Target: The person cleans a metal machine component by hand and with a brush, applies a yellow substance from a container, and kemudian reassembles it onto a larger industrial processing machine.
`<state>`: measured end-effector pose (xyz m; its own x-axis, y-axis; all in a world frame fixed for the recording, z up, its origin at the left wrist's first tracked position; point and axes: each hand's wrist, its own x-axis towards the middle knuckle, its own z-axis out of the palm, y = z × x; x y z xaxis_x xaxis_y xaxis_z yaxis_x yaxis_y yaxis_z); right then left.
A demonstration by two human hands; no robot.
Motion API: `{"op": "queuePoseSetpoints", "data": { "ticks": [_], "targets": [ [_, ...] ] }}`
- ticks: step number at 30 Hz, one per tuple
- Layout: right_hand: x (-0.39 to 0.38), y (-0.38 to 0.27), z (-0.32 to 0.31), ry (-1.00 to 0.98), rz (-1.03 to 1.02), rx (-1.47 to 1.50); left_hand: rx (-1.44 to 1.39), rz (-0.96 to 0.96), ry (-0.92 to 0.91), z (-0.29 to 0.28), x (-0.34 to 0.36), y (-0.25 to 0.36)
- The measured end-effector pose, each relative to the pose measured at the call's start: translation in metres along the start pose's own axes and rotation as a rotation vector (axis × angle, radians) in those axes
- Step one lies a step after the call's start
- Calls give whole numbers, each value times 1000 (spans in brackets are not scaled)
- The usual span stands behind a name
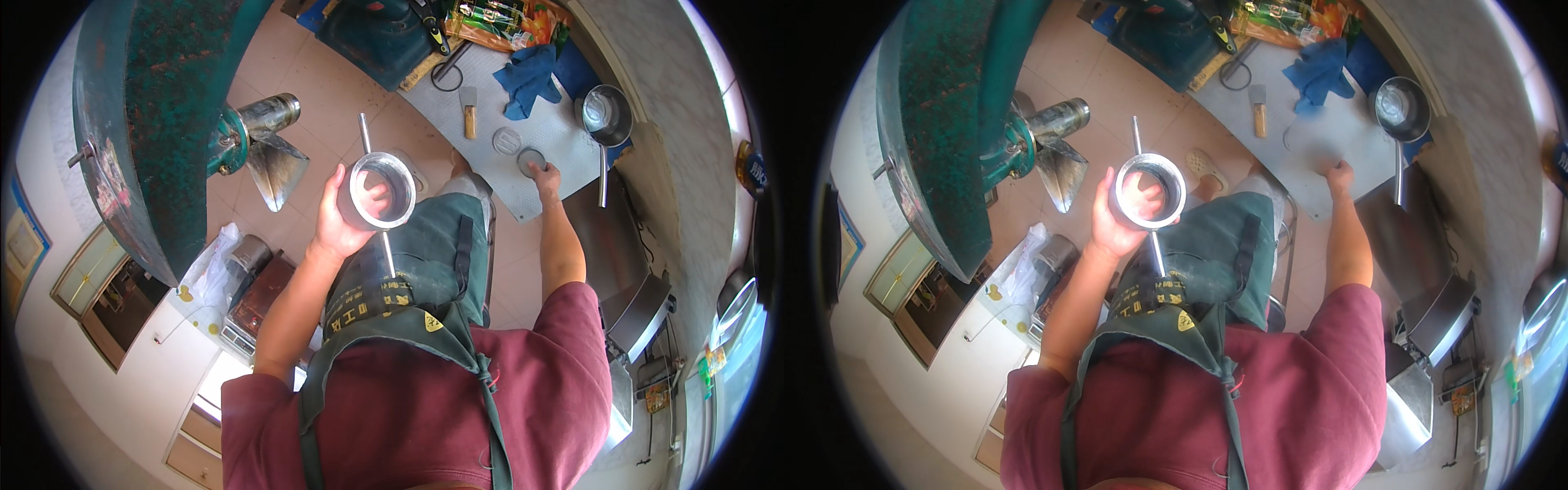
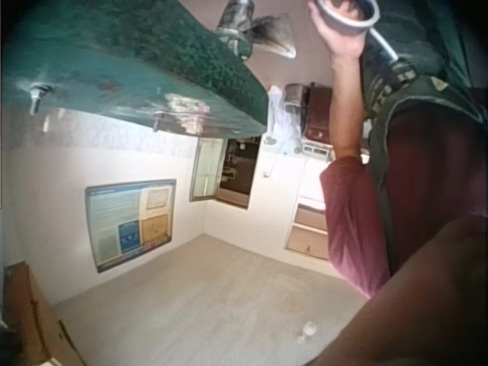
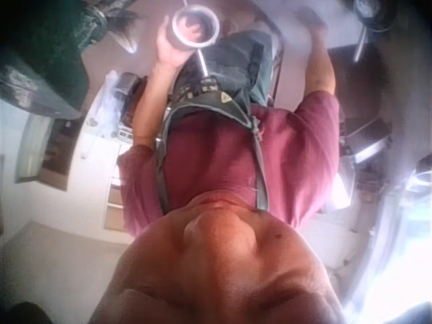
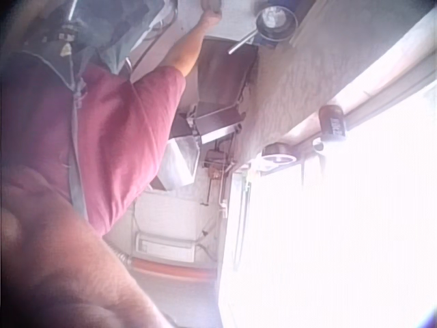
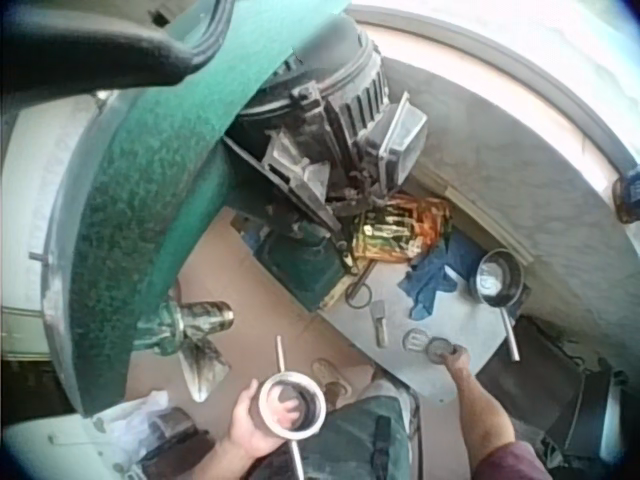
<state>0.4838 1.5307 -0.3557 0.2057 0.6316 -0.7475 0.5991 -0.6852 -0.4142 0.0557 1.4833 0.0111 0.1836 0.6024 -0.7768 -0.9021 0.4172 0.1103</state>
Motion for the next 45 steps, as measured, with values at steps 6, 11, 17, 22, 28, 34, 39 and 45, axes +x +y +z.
{"op": "queuePoseSetpoints", "data": {
  "ticks": [6,11,17,22,28,34,39,45],
  "targets": [
    [3,31,-9,150,-82,-314,65,-3,122,8,2,1],
    [-4,-8,-4,157,-290,-392,82,-26,191,23,4,-1],
    [-17,-84,35,28,-490,-613,76,-27,107,21,6,-3],
    [-24,-106,59,87,-461,-760,63,-20,113,15,1,-5],
    [-13,-110,64,89,-361,-766,22,11,146,4,-3,-7],
    [-13,-86,52,61,-359,-517,32,22,88,9,-7,-8],
    [-34,-66,20,-182,-236,-183,-26,22,-21,-1,-10,-5],
    [-173,-158,-57,-586,-144,472,78,67,-230,0,-7,0]
  ]
}}
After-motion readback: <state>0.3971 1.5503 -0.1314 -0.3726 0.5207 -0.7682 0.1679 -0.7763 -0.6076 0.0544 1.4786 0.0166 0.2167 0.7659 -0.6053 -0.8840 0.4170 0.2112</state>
